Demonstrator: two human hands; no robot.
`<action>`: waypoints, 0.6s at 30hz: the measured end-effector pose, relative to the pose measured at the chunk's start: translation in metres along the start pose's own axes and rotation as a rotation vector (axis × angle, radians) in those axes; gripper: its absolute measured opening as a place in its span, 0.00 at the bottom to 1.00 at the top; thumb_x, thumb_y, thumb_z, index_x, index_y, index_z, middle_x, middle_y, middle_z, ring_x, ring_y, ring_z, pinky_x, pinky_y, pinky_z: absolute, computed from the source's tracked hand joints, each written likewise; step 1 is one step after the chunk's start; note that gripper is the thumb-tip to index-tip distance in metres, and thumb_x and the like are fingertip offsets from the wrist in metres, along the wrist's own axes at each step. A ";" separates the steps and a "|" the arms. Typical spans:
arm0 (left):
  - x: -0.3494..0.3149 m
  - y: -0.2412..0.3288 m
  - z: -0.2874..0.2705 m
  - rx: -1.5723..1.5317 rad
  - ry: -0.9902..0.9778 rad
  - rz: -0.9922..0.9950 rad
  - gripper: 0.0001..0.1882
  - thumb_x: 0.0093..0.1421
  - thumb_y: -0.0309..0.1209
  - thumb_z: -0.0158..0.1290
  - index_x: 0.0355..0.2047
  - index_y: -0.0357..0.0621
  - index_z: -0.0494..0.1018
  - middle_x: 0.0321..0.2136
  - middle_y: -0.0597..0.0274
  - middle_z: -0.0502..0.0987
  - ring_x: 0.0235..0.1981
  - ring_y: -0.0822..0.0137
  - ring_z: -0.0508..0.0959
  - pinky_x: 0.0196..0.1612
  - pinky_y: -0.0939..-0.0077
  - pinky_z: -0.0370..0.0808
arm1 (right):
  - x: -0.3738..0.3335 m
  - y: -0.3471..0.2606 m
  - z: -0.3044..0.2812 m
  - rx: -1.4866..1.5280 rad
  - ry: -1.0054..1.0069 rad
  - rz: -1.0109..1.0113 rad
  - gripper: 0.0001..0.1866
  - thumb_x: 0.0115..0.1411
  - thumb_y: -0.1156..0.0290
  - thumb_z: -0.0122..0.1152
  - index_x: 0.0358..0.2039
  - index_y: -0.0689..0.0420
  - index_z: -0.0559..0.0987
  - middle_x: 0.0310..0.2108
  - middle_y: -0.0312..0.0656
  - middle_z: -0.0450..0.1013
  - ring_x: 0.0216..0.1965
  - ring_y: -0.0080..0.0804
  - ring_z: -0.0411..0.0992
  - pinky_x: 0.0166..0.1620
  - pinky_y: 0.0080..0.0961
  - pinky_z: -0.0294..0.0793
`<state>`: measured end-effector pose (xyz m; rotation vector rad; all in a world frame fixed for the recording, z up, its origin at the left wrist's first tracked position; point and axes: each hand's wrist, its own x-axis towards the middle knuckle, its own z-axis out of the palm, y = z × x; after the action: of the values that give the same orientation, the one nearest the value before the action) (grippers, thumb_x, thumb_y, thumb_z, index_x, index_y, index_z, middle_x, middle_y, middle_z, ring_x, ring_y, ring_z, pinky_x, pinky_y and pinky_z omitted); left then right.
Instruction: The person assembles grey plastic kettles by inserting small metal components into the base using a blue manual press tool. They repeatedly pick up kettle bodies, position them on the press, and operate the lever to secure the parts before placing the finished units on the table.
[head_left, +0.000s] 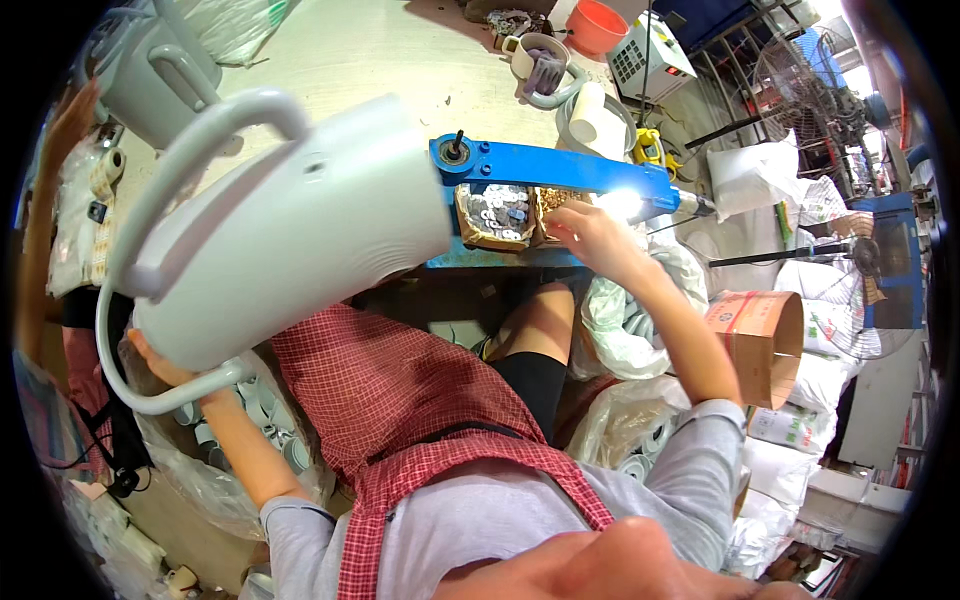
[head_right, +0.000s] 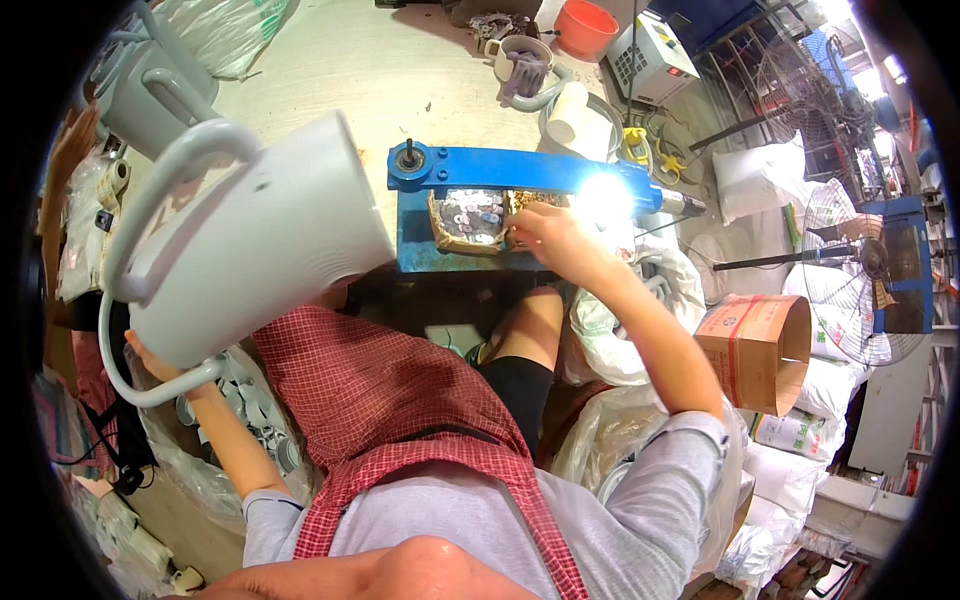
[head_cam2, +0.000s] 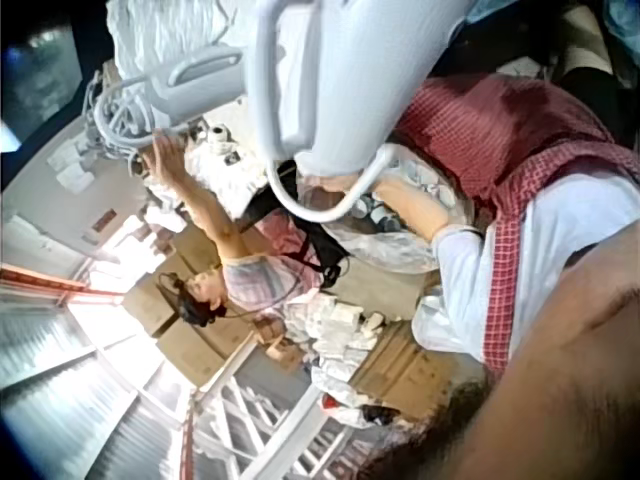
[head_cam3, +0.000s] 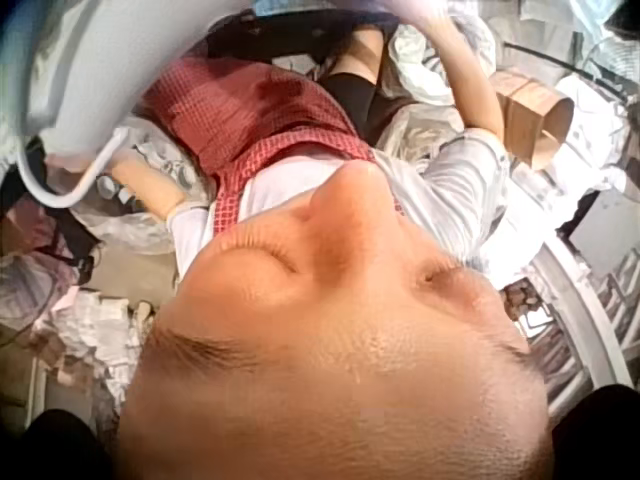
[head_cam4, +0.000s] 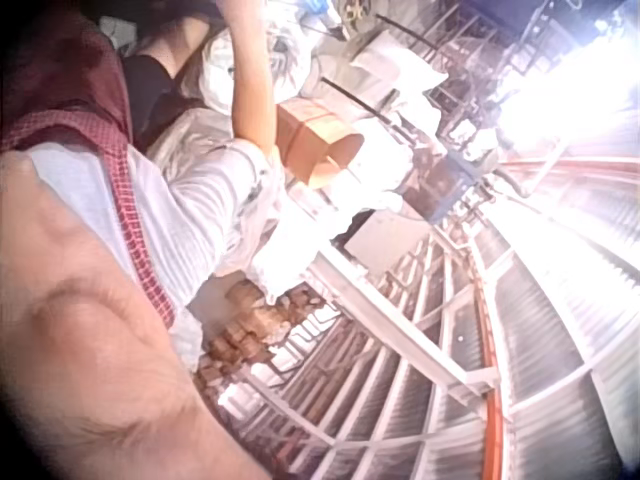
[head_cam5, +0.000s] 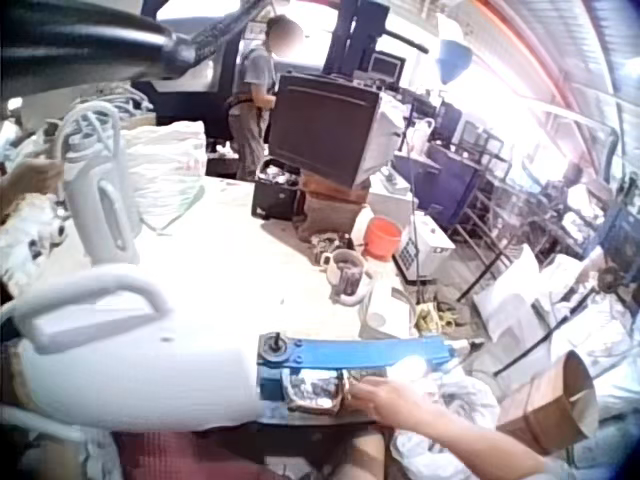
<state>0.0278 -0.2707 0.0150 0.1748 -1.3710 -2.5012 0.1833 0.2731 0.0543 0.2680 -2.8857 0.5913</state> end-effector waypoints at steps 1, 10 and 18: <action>-0.003 -0.004 -0.012 -0.172 -0.174 -0.119 0.23 0.69 0.44 0.36 0.54 0.41 0.66 0.48 0.55 0.73 0.47 0.62 0.74 0.51 0.64 0.72 | -0.019 0.030 0.025 0.016 0.040 0.120 0.08 0.53 0.76 0.62 0.35 0.60 0.77 0.33 0.48 0.76 0.36 0.46 0.75 0.40 0.35 0.74; -0.042 -0.019 0.037 0.046 0.261 -0.103 0.25 0.69 0.48 0.34 0.54 0.44 0.67 0.51 0.61 0.72 0.50 0.62 0.72 0.54 0.64 0.70 | -0.003 0.082 0.081 0.027 0.016 0.263 0.08 0.51 0.79 0.60 0.33 0.61 0.75 0.33 0.51 0.74 0.38 0.52 0.72 0.41 0.42 0.72; -0.038 -0.021 0.024 0.167 0.210 -0.143 0.28 0.69 0.52 0.32 0.54 0.43 0.67 0.49 0.60 0.73 0.49 0.62 0.73 0.52 0.64 0.70 | -0.005 0.088 0.096 -0.204 -0.046 0.315 0.07 0.50 0.76 0.60 0.32 0.58 0.77 0.34 0.47 0.73 0.39 0.48 0.71 0.41 0.41 0.72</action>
<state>0.0544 -0.2291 0.0088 0.5723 -1.5236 -2.3944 0.1559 0.3145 -0.0664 -0.2087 -3.0247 0.3344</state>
